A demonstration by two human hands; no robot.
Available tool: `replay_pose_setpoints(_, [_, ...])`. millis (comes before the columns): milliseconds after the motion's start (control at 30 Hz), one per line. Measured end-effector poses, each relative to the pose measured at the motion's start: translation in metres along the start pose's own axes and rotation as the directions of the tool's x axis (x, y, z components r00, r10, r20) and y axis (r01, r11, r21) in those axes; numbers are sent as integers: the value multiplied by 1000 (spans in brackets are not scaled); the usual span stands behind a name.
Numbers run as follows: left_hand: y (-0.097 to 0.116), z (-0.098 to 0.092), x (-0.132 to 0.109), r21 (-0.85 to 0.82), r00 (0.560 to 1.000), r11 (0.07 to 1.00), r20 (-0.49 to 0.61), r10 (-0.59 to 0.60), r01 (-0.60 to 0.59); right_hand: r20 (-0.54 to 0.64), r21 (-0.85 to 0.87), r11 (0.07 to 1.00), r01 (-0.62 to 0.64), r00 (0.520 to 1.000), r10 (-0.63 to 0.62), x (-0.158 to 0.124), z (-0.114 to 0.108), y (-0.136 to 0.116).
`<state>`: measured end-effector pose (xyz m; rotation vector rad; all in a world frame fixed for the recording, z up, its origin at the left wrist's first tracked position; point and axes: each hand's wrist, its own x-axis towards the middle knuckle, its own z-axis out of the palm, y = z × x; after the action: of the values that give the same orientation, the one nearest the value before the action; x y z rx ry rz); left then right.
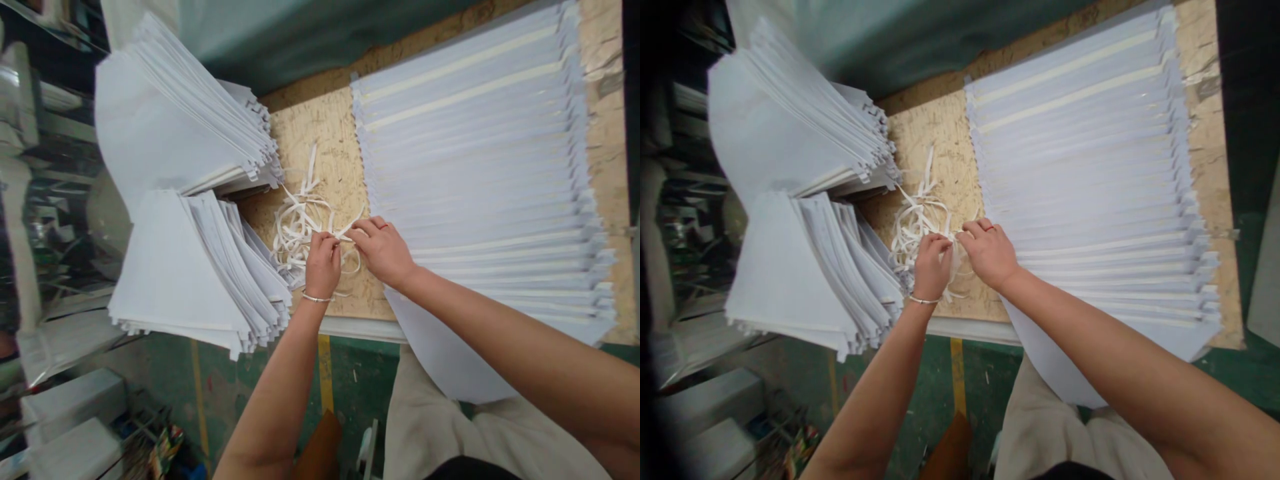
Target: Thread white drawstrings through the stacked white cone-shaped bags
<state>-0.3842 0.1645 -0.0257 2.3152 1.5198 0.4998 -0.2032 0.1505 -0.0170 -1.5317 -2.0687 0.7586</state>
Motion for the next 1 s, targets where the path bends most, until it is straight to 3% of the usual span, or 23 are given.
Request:
replay_pose_setpoints(133, [17,-31,-7,-57,1000,998,-6,16,-16,123,128,992,-2,992,-14,28,-3,-24])
replay_pose_setpoints(267, [23,-49,-15,-110,1000,994,-2,-27,27,206,137,990,-23,979,-6,24,-10,-32])
replay_pose_setpoints(400, [28,-49,-23,-138,979,985,188,-73,100,237,165,983,-83,970,42,-3,-21,-20])
replay_pose_setpoints(533, [34,-42,-25,-206,910,951,392,-134,229,190,302,914,-269,957,219,-43,-42,13])
replay_pose_setpoints(700, [43,-25,-26,-281,834,879,514,-202,386,217,306,833,-460,886,410,-103,-86,68])
replay_pose_setpoints(833, [49,1,-27,-309,816,851,537,-212,424,268,314,753,-578,815,514,-147,-117,113])
replay_pose_setpoints(1000, [60,25,-20,-355,830,817,502,-244,455,126,222,710,-669,741,659,-175,-147,153])
